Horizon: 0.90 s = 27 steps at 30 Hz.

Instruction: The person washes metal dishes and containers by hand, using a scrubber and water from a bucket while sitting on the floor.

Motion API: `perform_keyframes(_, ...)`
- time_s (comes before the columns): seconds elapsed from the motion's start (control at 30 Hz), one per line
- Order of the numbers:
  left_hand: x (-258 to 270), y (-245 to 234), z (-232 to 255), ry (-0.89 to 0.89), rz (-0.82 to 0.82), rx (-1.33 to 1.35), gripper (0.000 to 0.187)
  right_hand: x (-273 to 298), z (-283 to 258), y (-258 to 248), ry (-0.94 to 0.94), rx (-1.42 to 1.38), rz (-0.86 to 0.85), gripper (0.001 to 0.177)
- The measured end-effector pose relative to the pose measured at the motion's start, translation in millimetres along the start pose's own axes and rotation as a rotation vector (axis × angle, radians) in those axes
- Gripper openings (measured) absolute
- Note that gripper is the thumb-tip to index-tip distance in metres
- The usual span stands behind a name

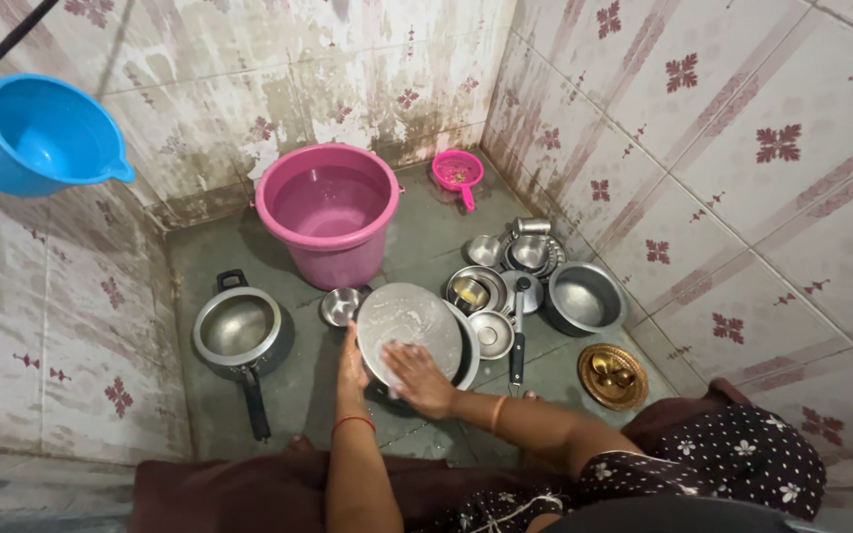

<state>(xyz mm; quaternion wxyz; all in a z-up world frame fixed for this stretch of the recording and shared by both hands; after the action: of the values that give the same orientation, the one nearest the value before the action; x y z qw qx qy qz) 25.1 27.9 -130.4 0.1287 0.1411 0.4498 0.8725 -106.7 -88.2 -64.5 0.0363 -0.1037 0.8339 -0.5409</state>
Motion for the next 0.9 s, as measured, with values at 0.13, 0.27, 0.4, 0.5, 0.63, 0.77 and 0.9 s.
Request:
perform_keyframes(0.13, -12, 6, 3, 0.07, -0.023, -0.108, 0.086, -58, -9, -8, 0.135, -0.099, 0.226, 0.068)
perform_keyframes(0.27, -21, 6, 2, 0.023, 0.115, -0.335, 0.084, -114, 38, -18, 0.326, -0.062, 0.443, 0.067)
perform_keyframes(0.4, -16, 6, 3, 0.076, 0.064, -0.327, 0.087, -111, 85, -20, 0.545, -0.112, 0.476, 0.065)
perform_keyframes(0.5, -22, 5, 7, 0.134, 0.126, -0.443, 0.086, -70, 96, -2, 0.757, -0.15, 0.427, 0.066)
perform_keyframes(0.63, -25, 6, 7, 0.162, 0.09, -0.421, 0.081, -12, 63, 23, 0.468, -0.183, 0.317, 0.071)
perform_keyframes(0.77, -26, 6, 9, 0.12, 0.119, -0.335, 0.074, -6, 11, 24, 0.158, -0.223, 0.217, 0.069)
perform_keyframes(0.9, -24, 6, 9, 0.101, 0.184, -0.347, 0.067, -57, -7, 3, 0.173, -0.224, 0.234, 0.068)
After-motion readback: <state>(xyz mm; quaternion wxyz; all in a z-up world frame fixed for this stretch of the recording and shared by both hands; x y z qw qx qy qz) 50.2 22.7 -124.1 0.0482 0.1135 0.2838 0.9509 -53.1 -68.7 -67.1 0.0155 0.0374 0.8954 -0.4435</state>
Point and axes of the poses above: each hand's wrist, its own x-axis away from the middle knuckle, its own y-axis out of the palm, z = x × y, the point moved 4 cm from there along -x, towards the middle knuckle, and after that the axes turned 14 degrees about y, right-handed, at the moved point
